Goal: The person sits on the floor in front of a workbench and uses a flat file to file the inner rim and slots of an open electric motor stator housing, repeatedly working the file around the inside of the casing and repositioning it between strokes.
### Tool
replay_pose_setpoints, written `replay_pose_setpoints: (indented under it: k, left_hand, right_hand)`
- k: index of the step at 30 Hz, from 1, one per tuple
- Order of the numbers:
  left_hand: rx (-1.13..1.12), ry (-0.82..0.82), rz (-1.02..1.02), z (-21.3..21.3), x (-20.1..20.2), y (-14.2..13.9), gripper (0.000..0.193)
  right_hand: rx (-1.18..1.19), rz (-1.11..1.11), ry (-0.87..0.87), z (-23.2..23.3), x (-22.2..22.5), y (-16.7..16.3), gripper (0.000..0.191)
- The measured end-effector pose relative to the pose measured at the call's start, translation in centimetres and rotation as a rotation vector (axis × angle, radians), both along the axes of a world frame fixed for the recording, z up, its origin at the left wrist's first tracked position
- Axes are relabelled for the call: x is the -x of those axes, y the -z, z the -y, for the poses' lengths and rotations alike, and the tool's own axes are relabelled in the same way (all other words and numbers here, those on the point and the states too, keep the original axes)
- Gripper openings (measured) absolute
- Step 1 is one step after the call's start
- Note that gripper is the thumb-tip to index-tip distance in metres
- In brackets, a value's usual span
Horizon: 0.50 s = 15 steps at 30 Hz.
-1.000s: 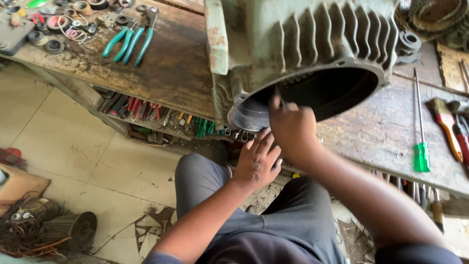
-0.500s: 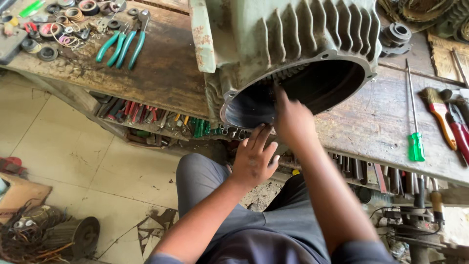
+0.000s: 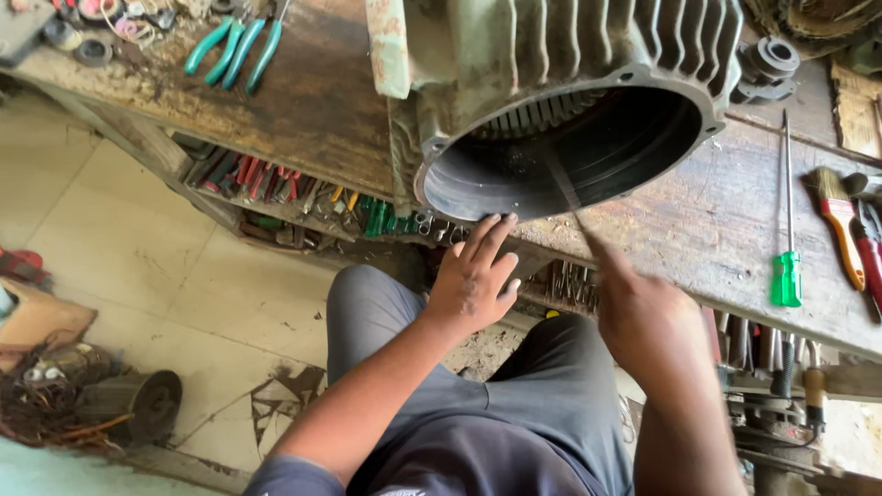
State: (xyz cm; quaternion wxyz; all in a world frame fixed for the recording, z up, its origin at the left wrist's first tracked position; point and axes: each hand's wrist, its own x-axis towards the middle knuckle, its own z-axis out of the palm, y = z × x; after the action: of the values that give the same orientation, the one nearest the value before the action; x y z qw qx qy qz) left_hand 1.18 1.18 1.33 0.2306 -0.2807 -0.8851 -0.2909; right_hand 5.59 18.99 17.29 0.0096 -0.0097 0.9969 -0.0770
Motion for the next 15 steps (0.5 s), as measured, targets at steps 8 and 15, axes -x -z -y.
replay_pose_setpoints:
  k: [8,15]
  left_hand:
    - [-0.004,-0.004,0.020,-0.3,-0.3,-0.3,0.035]
    - [0.006,0.019,0.018,0.0,0.3,0.2,0.066]
  right_hand:
    - [0.051,-0.323,-0.144,2.7,6.2,6.2,0.066]
    - [-0.520,-0.310,-0.264,5.1,5.8,7.4,0.080]
